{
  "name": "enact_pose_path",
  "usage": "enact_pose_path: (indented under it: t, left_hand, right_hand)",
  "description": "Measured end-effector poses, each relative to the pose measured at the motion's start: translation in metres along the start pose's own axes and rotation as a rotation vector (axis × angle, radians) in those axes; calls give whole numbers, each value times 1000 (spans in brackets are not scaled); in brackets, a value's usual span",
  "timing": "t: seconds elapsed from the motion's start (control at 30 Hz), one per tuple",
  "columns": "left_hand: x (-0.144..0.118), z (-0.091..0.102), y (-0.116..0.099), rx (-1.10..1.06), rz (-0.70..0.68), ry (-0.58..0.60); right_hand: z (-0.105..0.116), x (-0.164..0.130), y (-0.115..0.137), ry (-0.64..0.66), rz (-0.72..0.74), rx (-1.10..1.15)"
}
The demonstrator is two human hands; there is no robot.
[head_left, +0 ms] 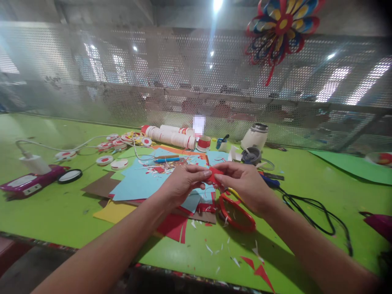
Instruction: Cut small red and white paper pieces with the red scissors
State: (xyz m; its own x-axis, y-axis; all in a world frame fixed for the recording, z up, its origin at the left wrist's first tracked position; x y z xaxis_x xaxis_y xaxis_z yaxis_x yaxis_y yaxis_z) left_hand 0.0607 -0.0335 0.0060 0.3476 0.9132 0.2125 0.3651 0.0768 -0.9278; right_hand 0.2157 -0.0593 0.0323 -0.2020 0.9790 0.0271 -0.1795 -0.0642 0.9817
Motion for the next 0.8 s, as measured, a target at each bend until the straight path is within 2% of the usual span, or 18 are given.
enact_pose_path:
  t: [0.1,0.27,0.4,0.5,0.63,0.8]
  left_hand:
    - [-2,-5,3,71,-56,-6]
    - [-5,-11,4,254,-99,-122]
    - [-5,-13,2,456,-191,-167]
    - [-6,-13,2,631,-293,-155]
    - [-7,-13,2,725,-382,-102]
    - [-8,-13,0,767,-336,-90]
  right_hand:
    - [-3,2,-4,-62,23,-15]
    - [-5,5,-13,-143,32,-58]
    - [-6,6,-15,-170,43,-80]
    - [-5,6,-15,-186,52,-122]
    - [-2,7,-14,-188,68,-171]
    - [-1,5,-15,-218,68,-250]
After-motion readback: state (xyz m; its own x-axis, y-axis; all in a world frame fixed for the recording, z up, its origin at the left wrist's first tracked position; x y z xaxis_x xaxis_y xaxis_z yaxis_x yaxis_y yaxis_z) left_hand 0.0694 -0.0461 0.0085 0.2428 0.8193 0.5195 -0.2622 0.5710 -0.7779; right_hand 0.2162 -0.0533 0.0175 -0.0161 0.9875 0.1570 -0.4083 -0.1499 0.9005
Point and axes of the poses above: each hand's wrist, its own x-axis towards the middle knuckle, its own z-axis out of the back of the hand, y = z × x, the point moved 2 cm from there along x, towards the middle knuckle, and after that the axes turned 10 degrees about -z, right-handed, at the moved point
